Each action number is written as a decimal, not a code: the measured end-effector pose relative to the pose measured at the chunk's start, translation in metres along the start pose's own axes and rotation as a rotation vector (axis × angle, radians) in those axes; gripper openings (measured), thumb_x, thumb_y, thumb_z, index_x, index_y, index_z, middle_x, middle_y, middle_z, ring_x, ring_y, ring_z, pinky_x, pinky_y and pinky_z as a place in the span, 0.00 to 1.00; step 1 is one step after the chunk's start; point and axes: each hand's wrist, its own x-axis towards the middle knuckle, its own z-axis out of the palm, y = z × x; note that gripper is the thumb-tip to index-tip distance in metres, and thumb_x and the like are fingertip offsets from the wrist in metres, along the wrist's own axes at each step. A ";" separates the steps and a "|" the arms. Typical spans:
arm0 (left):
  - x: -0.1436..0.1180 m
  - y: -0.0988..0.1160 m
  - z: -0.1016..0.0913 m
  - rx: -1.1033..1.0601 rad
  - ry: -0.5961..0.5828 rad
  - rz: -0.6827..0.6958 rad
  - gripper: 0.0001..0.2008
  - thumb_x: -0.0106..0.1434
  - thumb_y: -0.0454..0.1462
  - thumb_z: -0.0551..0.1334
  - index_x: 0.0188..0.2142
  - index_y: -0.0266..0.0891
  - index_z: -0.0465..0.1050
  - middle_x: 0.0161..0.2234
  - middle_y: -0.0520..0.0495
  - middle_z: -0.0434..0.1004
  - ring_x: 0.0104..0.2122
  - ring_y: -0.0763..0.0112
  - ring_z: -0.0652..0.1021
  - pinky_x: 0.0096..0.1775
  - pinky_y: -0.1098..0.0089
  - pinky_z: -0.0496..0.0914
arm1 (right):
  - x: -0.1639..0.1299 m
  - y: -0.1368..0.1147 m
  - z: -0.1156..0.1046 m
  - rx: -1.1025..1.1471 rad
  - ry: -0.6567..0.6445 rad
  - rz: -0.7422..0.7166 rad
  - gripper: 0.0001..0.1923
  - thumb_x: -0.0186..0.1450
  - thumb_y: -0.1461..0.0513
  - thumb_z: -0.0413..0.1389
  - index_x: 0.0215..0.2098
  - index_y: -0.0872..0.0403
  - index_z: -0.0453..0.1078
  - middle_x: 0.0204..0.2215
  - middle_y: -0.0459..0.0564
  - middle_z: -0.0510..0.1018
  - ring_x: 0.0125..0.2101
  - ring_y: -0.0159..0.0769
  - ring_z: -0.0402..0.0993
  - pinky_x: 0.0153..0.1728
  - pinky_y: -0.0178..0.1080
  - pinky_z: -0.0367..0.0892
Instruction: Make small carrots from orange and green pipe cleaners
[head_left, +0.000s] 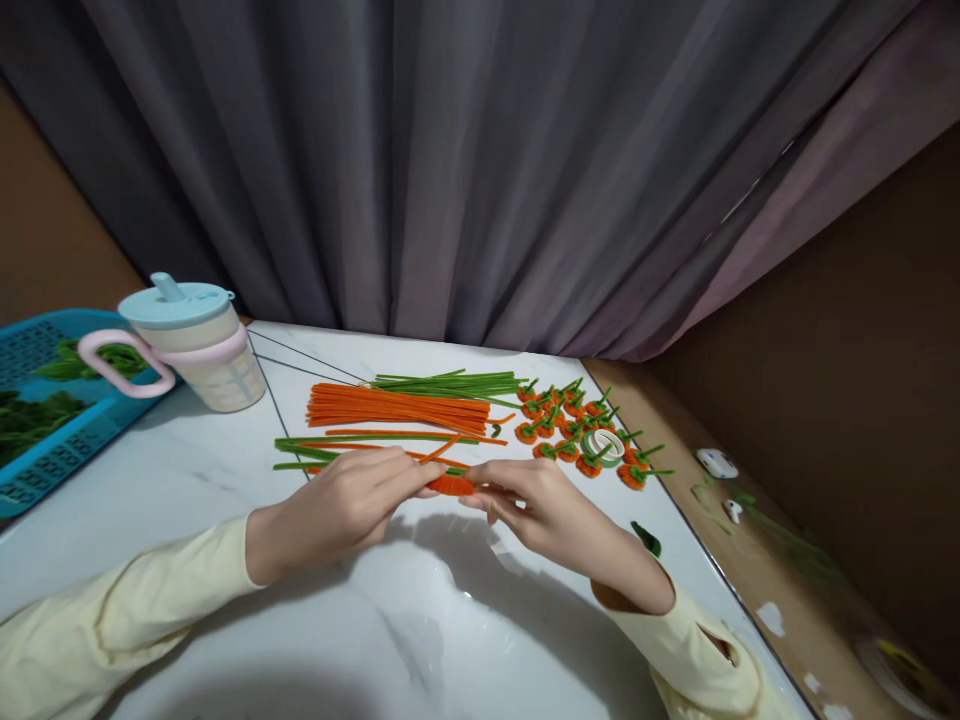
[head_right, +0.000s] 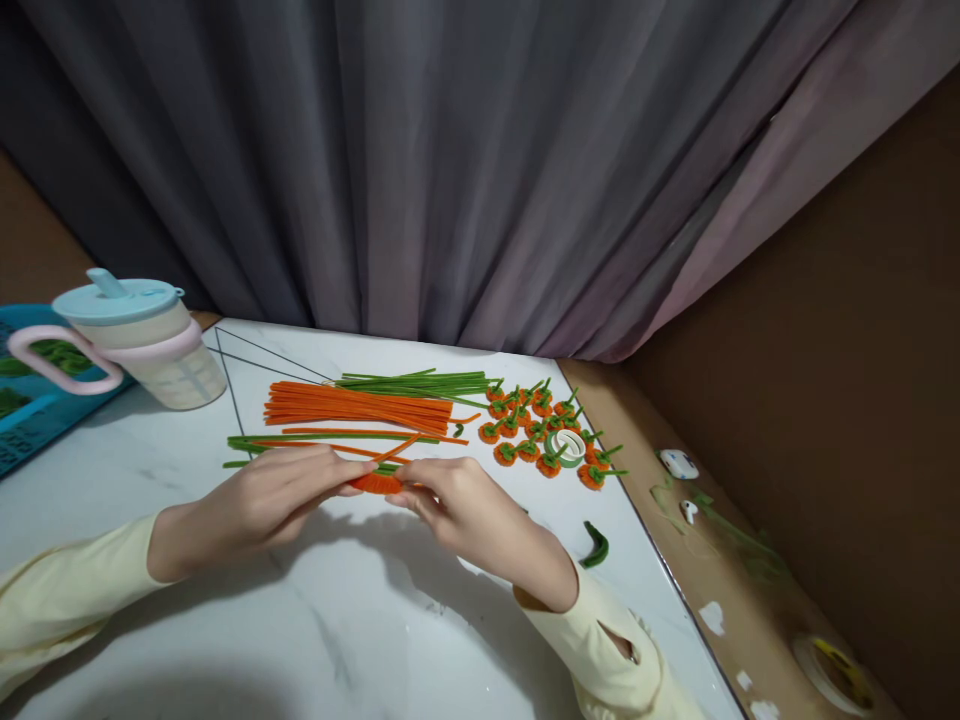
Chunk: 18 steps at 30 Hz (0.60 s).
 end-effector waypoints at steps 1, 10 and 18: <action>0.000 0.001 0.000 0.010 0.009 -0.007 0.17 0.63 0.25 0.48 0.49 0.34 0.64 0.32 0.44 0.79 0.31 0.67 0.79 0.33 0.69 0.74 | 0.000 0.000 0.001 -0.002 0.010 -0.014 0.08 0.66 0.64 0.51 0.34 0.59 0.71 0.21 0.46 0.72 0.20 0.27 0.63 0.23 0.29 0.57; 0.000 0.007 0.006 -0.073 0.043 -0.076 0.08 0.68 0.32 0.51 0.44 0.35 0.65 0.33 0.44 0.79 0.31 0.68 0.79 0.33 0.69 0.73 | -0.002 0.001 0.007 0.012 0.104 0.049 0.06 0.59 0.70 0.57 0.26 0.59 0.73 0.19 0.47 0.74 0.19 0.27 0.65 0.23 0.29 0.58; -0.003 0.010 0.012 -0.102 -0.121 -0.099 0.13 0.65 0.27 0.46 0.31 0.36 0.67 0.24 0.48 0.71 0.24 0.70 0.71 0.27 0.71 0.67 | 0.001 0.004 0.021 0.009 0.144 0.146 0.10 0.53 0.76 0.56 0.20 0.59 0.73 0.17 0.46 0.73 0.17 0.25 0.62 0.21 0.29 0.55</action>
